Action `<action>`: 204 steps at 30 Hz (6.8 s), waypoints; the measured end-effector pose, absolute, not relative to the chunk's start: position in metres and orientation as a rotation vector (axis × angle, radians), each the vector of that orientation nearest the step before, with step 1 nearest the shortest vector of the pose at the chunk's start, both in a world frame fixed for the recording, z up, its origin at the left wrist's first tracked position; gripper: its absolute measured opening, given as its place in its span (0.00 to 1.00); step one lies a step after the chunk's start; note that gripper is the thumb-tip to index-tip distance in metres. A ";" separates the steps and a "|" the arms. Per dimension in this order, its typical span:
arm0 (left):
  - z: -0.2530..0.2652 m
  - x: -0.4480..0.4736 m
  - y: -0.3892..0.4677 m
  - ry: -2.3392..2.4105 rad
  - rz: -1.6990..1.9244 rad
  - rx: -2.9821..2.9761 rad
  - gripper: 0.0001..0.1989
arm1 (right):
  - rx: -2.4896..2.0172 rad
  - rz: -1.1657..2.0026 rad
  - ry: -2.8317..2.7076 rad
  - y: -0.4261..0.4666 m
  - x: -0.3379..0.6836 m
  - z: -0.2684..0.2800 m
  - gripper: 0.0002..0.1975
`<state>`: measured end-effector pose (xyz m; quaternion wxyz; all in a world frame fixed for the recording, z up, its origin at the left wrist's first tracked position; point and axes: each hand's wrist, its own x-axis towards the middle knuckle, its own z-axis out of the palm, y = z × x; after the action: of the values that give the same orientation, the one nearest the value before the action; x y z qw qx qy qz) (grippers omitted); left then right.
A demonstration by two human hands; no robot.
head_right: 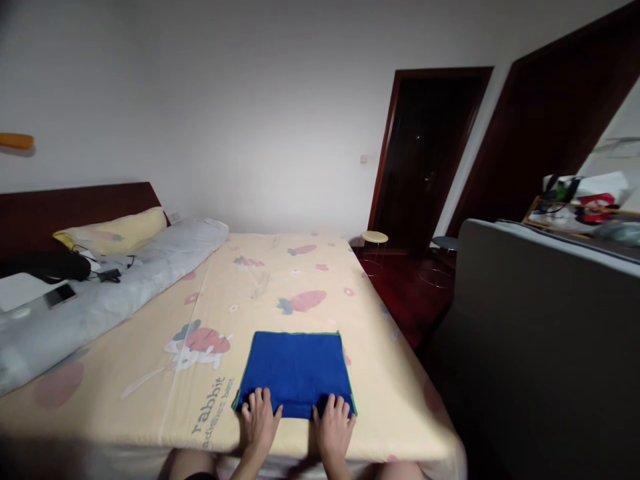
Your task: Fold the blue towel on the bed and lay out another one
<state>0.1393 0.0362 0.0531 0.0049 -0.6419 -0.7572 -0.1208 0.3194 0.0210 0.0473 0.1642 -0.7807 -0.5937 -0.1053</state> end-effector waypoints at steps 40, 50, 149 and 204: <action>0.077 0.017 0.033 -2.150 -0.437 -2.340 0.15 | -1.931 0.022 -1.907 0.023 0.431 0.049 0.11; 0.086 0.005 0.041 -2.443 -0.551 -2.321 0.10 | -1.976 0.386 -1.792 0.022 0.433 0.063 0.13; 0.089 0.072 0.036 -2.207 -0.568 -2.265 0.21 | -1.744 -0.092 -2.031 0.054 0.351 0.069 0.20; 0.074 0.105 0.044 -2.252 -0.315 -2.500 0.27 | -1.696 0.296 -2.297 0.049 0.297 0.072 0.24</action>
<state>0.1052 0.0444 0.0741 -0.1184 -0.7346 -0.6617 -0.0924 0.2968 0.0494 0.0718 0.1351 -0.5854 -0.7928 0.1022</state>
